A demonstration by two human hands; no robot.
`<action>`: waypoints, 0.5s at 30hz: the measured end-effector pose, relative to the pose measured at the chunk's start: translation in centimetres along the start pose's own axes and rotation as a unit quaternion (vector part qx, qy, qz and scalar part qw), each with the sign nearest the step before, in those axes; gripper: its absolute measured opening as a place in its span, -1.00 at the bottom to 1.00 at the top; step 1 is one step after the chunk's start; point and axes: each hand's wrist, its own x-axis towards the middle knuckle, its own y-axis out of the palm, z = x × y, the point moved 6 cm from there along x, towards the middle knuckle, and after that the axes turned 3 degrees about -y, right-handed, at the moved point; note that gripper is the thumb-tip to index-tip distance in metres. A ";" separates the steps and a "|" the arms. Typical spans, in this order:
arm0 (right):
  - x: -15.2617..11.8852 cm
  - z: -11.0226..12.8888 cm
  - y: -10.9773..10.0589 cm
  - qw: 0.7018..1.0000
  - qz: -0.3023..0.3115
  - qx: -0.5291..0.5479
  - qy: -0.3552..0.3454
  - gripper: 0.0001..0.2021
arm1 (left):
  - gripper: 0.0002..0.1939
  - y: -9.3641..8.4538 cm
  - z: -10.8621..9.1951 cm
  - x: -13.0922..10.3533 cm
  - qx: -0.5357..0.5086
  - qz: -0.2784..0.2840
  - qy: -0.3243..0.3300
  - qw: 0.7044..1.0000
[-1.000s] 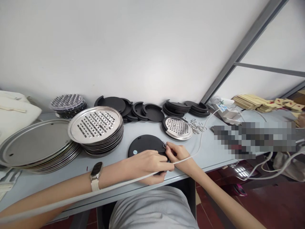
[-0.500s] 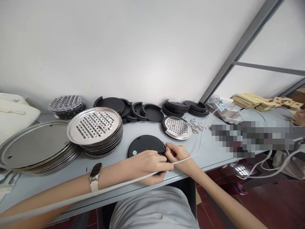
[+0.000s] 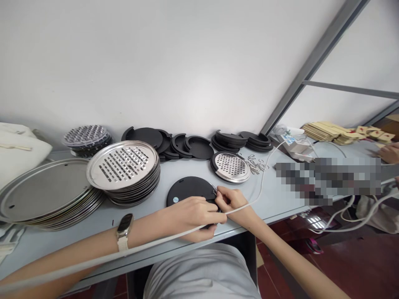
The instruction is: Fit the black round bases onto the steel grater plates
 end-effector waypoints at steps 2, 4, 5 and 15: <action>0.0 -0.1 0.0 1.000 0.000 -0.001 0.000 -0.74 | -0.95 0.1 0.0 0.0 0.001 0.000 -0.001 1.000; 0.0 -0.1 0.0 1.000 0.001 -0.003 0.000 -0.74 | -0.95 0.2 0.1 0.0 0.002 0.002 0.000 1.000; 0.0 -0.1 0.1 1.000 0.002 -0.003 -0.001 -0.74 | -0.95 0.2 0.1 0.0 0.004 0.003 0.000 1.000; -0.1 0.1 -0.1 1.000 -0.016 0.004 -0.016 -0.74 | -0.92 0.0 0.0 0.0 0.000 0.001 0.000 1.000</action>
